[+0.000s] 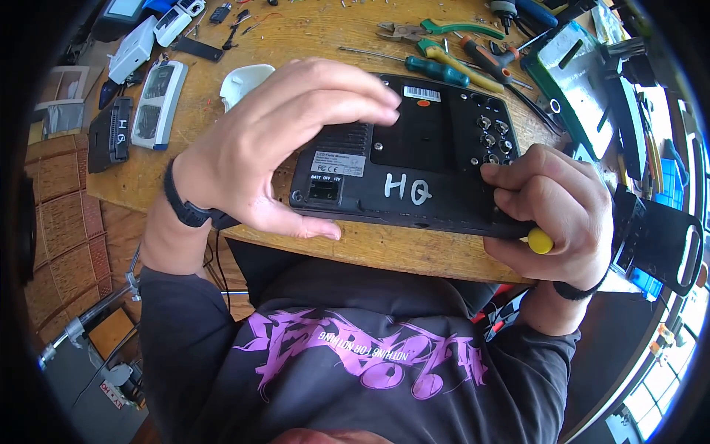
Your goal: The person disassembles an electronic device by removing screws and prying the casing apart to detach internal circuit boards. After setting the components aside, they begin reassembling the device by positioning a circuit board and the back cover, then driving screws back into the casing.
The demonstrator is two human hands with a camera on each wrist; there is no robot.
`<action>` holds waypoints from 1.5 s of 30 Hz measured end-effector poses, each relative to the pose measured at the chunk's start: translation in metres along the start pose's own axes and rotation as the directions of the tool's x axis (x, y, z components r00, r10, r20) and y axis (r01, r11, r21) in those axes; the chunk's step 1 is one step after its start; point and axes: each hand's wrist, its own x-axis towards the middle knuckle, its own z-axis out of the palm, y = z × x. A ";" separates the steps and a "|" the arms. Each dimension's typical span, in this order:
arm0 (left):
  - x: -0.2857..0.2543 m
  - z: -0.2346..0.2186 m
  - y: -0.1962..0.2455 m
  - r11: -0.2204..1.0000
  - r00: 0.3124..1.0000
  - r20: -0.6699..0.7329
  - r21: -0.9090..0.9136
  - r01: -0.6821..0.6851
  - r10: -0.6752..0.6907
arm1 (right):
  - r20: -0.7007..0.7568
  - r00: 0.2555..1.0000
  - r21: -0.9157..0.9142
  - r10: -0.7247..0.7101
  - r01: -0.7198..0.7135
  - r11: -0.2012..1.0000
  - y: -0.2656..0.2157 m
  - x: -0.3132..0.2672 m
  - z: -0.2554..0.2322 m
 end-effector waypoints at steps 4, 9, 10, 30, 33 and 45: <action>-0.007 0.011 -0.002 0.997 0.993 0.096 0.034 0.064 -0.067 | -0.020 0.999 0.004 0.050 -0.050 0.999 -0.004 0.002 0.003; -0.009 0.019 -0.002 0.997 0.989 0.125 0.038 0.074 -0.078 | 0.008 0.998 -0.051 0.067 -0.067 0.996 -0.006 0.003 0.005; -0.007 0.015 -0.002 0.996 0.988 0.142 0.064 0.057 -0.066 | -0.001 0.996 -0.054 0.094 -0.094 0.994 -0.007 0.003 0.006; -0.016 0.037 -0.003 0.959 0.997 0.077 0.283 0.008 -0.031 | 0.021 0.998 -0.081 0.062 -0.060 0.995 -0.006 0.003 0.005; -0.016 0.036 -0.002 0.953 0.996 0.088 0.302 0.004 -0.032 | 0.028 0.995 -0.078 0.098 -0.095 0.992 -0.009 0.002 0.006; -0.018 0.054 0.019 0.817 0.991 0.070 0.574 0.052 -0.112 | 0.214 0.955 -0.230 0.205 -0.155 0.961 -0.025 0.013 0.017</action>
